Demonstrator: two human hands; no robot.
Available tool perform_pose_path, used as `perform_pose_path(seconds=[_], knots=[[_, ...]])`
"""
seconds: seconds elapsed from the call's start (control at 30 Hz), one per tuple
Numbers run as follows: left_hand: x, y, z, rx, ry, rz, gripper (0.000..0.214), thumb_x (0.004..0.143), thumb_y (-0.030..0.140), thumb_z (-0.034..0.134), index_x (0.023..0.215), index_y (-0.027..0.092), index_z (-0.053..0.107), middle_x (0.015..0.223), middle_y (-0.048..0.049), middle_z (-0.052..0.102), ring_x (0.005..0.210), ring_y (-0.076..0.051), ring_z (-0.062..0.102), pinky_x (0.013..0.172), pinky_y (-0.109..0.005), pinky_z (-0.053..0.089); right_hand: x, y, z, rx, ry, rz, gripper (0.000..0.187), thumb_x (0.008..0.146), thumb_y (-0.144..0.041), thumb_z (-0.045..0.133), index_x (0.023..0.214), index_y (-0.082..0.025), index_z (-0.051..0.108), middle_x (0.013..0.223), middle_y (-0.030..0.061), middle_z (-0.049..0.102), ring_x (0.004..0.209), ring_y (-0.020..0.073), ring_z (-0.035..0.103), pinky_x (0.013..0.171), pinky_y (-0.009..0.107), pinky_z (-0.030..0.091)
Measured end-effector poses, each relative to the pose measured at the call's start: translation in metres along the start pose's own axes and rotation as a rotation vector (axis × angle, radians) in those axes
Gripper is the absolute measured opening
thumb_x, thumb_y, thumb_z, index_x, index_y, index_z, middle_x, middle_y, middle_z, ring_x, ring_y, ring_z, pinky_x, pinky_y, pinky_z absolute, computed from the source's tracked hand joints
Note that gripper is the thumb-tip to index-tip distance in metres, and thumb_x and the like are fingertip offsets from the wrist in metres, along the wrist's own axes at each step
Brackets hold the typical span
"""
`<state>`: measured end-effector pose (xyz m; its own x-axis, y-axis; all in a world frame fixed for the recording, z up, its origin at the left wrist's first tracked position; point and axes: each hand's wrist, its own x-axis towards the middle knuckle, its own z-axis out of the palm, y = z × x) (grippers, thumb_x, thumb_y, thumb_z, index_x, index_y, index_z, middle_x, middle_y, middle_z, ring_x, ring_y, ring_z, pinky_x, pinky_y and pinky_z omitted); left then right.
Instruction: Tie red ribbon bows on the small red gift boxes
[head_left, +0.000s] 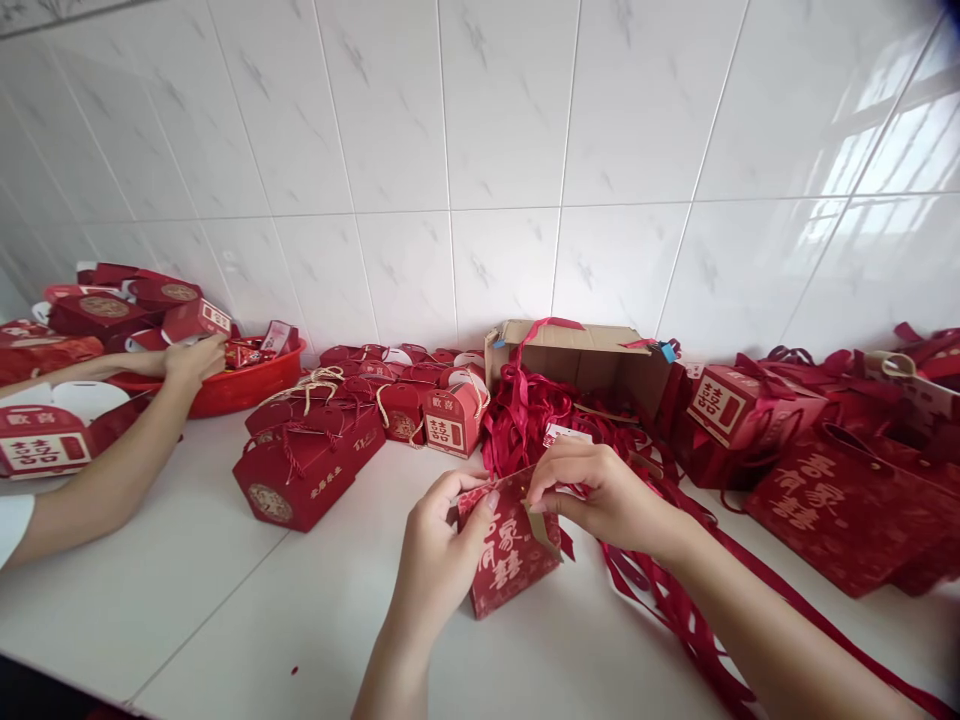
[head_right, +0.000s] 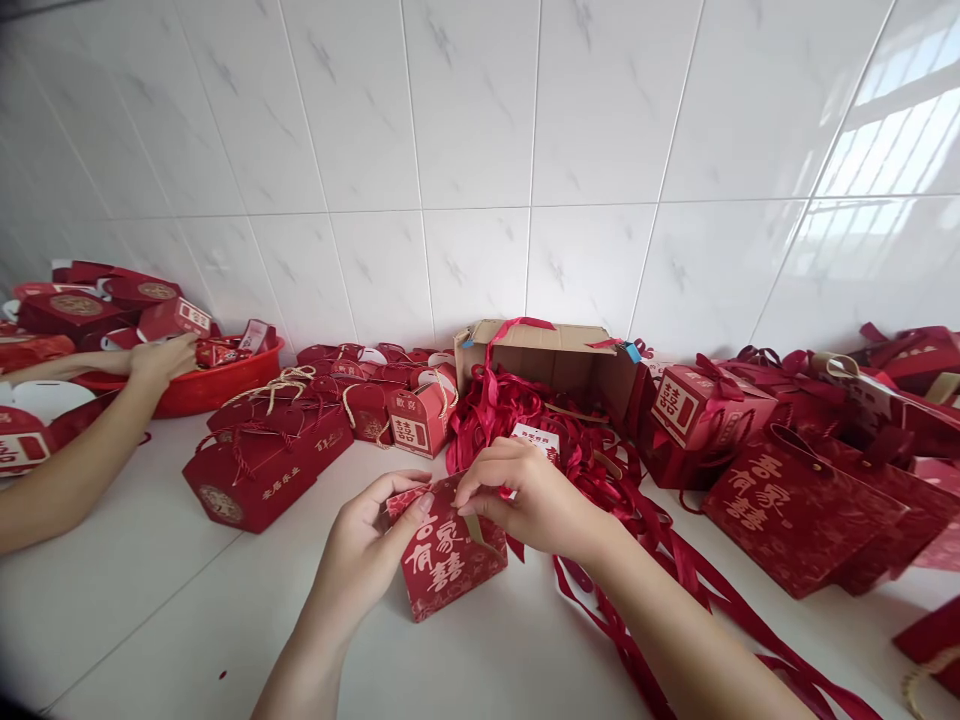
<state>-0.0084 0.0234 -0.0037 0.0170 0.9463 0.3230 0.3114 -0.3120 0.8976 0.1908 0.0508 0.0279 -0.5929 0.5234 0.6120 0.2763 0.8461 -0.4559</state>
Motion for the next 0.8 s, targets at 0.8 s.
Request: perform_pose_path(seconds=[0.8], knots=[[0.000,0.001,0.005,-0.073,-0.006,-0.085,0.026,0.082,0.042,0.059,0.093,0.018,0.063,0.094,-0.0062,0.070,0.088,-0.022,0.066,0.077,-0.031,0.052,-0.002,0.011,0.027,-0.303,0.239,0.026,0.007,0.080,-0.018,0.066,0.084,-0.023,0.064,0.112,0.0069,0.058,0.102,0.0250,0.048,0.089,0.044,0.041]])
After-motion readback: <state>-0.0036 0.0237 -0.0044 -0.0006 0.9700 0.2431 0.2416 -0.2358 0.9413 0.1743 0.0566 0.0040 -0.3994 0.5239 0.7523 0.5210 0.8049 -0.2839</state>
